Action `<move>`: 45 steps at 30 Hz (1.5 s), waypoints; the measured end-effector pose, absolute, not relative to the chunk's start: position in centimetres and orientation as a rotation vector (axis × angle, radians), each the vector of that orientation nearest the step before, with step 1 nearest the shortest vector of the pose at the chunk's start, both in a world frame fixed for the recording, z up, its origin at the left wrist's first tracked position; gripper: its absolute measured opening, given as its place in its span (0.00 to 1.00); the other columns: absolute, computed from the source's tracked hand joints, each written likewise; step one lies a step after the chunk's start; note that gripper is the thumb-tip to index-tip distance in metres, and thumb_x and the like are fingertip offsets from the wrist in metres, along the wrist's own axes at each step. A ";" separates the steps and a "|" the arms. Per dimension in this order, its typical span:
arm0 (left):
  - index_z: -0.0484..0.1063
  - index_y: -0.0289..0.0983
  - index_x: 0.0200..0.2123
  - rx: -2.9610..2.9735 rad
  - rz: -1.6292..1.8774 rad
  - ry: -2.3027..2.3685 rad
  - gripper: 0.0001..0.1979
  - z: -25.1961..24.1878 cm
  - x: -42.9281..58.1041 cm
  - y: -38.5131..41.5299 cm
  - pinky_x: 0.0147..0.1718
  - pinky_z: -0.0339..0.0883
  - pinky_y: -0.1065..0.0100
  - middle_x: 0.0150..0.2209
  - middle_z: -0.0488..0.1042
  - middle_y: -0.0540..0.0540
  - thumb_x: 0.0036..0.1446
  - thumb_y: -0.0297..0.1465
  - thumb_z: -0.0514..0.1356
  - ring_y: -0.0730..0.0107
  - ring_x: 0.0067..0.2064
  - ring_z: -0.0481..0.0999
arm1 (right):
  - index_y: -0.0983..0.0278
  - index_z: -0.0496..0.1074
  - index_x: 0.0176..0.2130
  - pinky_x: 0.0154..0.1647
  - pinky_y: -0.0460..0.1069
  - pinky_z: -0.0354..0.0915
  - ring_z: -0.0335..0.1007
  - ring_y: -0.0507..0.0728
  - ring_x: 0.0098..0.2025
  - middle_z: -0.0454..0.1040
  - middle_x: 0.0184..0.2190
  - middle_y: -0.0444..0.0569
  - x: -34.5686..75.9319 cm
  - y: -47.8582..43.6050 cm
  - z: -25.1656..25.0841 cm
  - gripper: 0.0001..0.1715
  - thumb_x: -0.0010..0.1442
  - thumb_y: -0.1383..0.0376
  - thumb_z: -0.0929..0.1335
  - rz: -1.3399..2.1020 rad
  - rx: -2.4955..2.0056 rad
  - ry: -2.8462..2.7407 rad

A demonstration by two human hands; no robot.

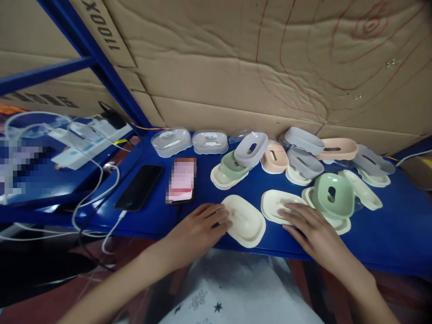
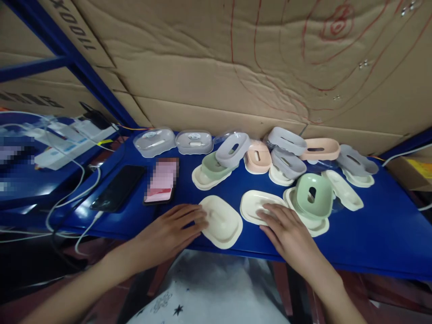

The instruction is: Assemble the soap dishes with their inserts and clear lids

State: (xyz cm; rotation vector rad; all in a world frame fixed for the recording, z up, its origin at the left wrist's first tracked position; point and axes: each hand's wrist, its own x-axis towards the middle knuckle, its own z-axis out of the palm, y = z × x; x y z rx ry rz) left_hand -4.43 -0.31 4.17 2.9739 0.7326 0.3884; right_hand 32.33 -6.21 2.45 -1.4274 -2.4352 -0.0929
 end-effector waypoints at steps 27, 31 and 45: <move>0.71 0.40 0.54 2.652 0.755 0.867 0.09 0.6 -2.6 -1.4 0.53 0.72 0.50 0.57 0.73 0.40 0.73 0.31 0.60 0.53 0.56 0.75 | 0.63 0.76 0.58 0.68 0.65 0.54 0.75 0.64 0.59 0.81 0.57 0.56 25.8 16.4 9.1 0.18 0.75 0.68 0.63 -0.315 -1.079 -2.750; 0.71 0.40 0.51 2.664 0.815 0.856 0.06 0.4 -2.7 -1.5 0.54 0.74 0.48 0.58 0.72 0.39 0.73 0.29 0.60 0.51 0.58 0.75 | 0.61 0.73 0.63 0.63 0.60 0.59 0.76 0.63 0.56 0.81 0.53 0.54 26.5 10.2 10.7 0.20 0.76 0.61 0.67 -0.336 -0.923 -2.655; 0.64 0.42 0.67 2.586 1.014 1.014 0.27 -0.2 -2.6 -1.4 0.65 0.72 0.40 0.69 0.64 0.35 0.69 0.33 0.66 0.44 0.70 0.66 | 0.64 0.75 0.60 0.50 0.57 0.66 0.75 0.61 0.49 0.82 0.49 0.53 21.9 -1.9 5.1 0.18 0.76 0.62 0.67 -0.211 -0.932 -2.724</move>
